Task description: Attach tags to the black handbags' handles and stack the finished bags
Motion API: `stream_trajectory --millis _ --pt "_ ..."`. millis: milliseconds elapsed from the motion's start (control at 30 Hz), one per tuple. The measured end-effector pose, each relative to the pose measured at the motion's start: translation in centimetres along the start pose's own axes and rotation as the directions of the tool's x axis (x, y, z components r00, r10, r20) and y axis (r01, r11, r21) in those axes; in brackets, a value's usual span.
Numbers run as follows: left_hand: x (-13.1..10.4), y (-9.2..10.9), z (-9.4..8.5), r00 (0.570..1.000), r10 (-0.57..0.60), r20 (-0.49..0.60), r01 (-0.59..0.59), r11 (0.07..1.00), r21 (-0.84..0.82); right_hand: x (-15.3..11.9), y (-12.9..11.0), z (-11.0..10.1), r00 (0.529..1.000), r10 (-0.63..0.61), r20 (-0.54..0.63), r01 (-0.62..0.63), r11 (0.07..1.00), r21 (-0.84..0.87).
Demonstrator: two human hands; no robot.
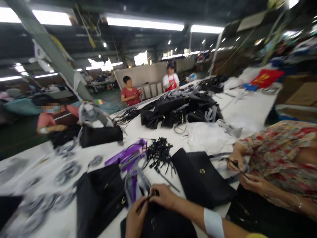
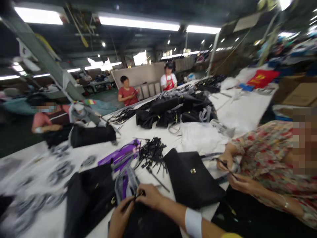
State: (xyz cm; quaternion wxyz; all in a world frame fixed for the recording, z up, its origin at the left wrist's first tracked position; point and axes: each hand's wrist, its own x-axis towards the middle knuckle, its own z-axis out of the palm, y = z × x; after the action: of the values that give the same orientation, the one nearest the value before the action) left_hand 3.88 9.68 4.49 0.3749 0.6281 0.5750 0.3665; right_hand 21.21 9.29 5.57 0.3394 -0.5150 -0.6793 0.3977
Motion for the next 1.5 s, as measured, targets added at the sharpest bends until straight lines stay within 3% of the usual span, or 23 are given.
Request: stream_trajectory --millis 100,300,500,667,833,1000,1133,1367,1500 --pt "-2.1 -0.2 -1.7 0.992 -0.112 0.052 0.117 0.987 -0.106 -0.1 0.8 0.1 0.999 -0.037 0.039 0.029 0.981 0.191" --pt "-1.7 -1.0 -0.9 0.982 -0.189 0.025 0.189 0.946 -0.265 0.3 2.8 0.9 0.991 0.133 0.033 -0.136 0.915 0.380" --pt "-2.0 -0.6 -0.9 0.990 -0.138 0.017 0.137 0.944 -0.299 0.1 2.1 1.2 0.993 0.115 -0.021 -0.106 0.960 0.258" --pt "-1.8 -0.7 -0.2 0.970 -0.243 0.015 0.231 0.902 -0.366 -0.1 1.9 1.4 0.996 0.071 -0.057 -0.064 0.991 0.118" --pt "-2.1 -1.2 0.0 0.947 -0.321 -0.025 0.275 0.845 -0.458 -0.2 2.3 1.6 0.999 -0.039 0.025 0.038 0.998 0.056" --pt "-2.3 -1.1 -0.3 0.959 -0.282 -0.015 0.249 0.870 -0.425 0.2 1.7 1.4 0.997 -0.069 -0.032 0.071 0.996 0.063" --pt "-2.4 -0.7 -0.3 0.972 -0.234 -0.030 0.203 0.894 -0.400 0.2 1.0 1.6 0.998 -0.023 -0.054 0.027 0.997 0.068" --pt "-2.3 -1.0 0.1 0.961 -0.270 -0.054 0.230 0.895 -0.383 -0.4 0.7 2.5 0.994 0.072 -0.078 -0.059 0.986 0.154" --pt "-2.3 -1.1 -0.1 0.965 -0.264 0.000 0.241 0.882 -0.404 -0.2 0.9 2.6 0.993 0.114 -0.024 -0.105 0.965 0.239"
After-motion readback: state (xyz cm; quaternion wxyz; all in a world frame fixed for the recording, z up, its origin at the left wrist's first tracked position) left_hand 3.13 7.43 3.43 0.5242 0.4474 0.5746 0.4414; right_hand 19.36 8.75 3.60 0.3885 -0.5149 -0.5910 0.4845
